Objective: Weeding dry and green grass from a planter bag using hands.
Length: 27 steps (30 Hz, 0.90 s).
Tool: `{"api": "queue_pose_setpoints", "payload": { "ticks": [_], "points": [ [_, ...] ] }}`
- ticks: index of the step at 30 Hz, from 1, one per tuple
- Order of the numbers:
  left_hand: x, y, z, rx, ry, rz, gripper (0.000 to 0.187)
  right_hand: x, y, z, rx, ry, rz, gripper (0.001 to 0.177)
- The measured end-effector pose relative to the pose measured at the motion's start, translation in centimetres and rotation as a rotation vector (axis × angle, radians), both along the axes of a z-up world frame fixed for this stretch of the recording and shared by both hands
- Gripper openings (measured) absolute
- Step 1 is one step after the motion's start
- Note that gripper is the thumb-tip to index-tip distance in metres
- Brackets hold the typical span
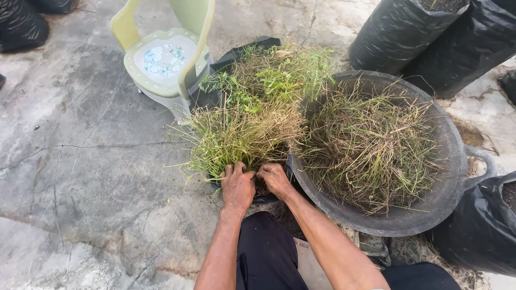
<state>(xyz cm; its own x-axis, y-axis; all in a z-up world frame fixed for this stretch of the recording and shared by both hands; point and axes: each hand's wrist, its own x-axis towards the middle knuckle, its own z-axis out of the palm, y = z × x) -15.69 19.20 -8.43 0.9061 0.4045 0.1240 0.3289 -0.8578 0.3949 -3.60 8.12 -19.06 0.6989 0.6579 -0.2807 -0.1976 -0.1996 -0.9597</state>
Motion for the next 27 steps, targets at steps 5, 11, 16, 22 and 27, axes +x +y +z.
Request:
{"api": "queue_pose_setpoints", "payload": {
  "ticks": [5, 11, 16, 22, 27],
  "points": [
    [0.0, 0.7, -1.8, -0.049, -0.026, 0.025, 0.02, -0.5, -0.2, 1.9, 0.007, 0.022, -0.011, 0.019],
    [0.0, 1.4, -2.0, -0.113, -0.007, 0.027, 0.013, -0.5, -0.3, 2.7, 0.01, 0.167, -0.066, 0.021],
    [-0.3, 1.3, -2.7, -0.099, -0.005, 0.004, 0.017, -0.6, -0.1, 2.7, 0.008, 0.18, -0.062, 0.021],
    [-0.4, 1.2, 0.7, -0.085, 0.064, 0.01, 0.044, -0.1, 0.3, 3.2, -0.077, 0.034, -0.035, 0.018],
    [0.0, 0.5, 1.0, -0.025, 0.048, 0.07, 0.057, 0.5, -0.2, 8.1, -0.159, -0.365, 0.07, 0.013]
  ]
}}
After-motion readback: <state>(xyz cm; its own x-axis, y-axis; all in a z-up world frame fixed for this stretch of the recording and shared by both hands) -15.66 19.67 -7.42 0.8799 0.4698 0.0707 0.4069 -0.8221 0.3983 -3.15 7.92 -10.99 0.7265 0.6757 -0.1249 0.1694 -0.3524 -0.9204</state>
